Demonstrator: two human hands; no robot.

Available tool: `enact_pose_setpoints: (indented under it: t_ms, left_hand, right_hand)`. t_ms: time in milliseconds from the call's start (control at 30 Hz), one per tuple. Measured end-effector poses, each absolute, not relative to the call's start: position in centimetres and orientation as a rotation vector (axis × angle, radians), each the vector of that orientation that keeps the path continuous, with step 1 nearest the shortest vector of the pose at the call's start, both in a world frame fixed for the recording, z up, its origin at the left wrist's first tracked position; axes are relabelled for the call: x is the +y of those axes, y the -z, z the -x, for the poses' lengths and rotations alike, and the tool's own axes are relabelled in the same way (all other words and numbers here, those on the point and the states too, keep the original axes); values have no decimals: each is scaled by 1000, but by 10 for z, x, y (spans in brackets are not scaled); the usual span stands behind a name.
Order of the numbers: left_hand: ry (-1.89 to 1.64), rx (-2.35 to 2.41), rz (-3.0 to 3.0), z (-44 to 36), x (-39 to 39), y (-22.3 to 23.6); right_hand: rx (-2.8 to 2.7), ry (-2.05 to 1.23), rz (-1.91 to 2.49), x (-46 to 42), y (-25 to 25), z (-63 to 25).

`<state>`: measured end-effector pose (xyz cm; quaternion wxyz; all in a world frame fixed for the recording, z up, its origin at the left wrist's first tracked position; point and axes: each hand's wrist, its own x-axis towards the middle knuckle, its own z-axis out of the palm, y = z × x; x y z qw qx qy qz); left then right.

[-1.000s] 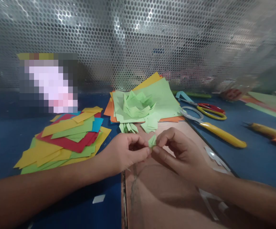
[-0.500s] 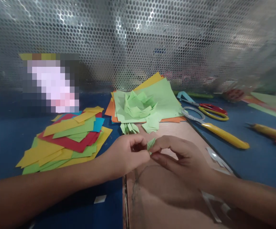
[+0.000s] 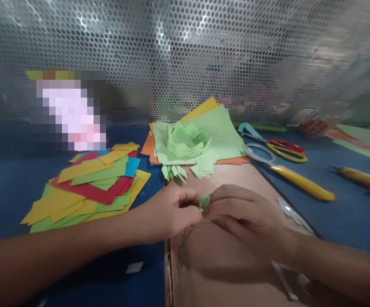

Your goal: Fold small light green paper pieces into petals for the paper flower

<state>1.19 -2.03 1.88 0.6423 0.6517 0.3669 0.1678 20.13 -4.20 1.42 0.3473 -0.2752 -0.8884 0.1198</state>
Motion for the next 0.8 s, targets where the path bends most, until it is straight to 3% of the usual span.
enact_pose_setpoints:
  t_ms: [300, 800]
  left_hand:
    - [-414, 794, -1468, -12, -19, -18]
    - [-505, 805, -1278, -12, -13, -7]
  right_hand:
    - [-2297, -243, 721, -43, -14, -203]
    - [-2248, -400, 849, -40, -8, -205]
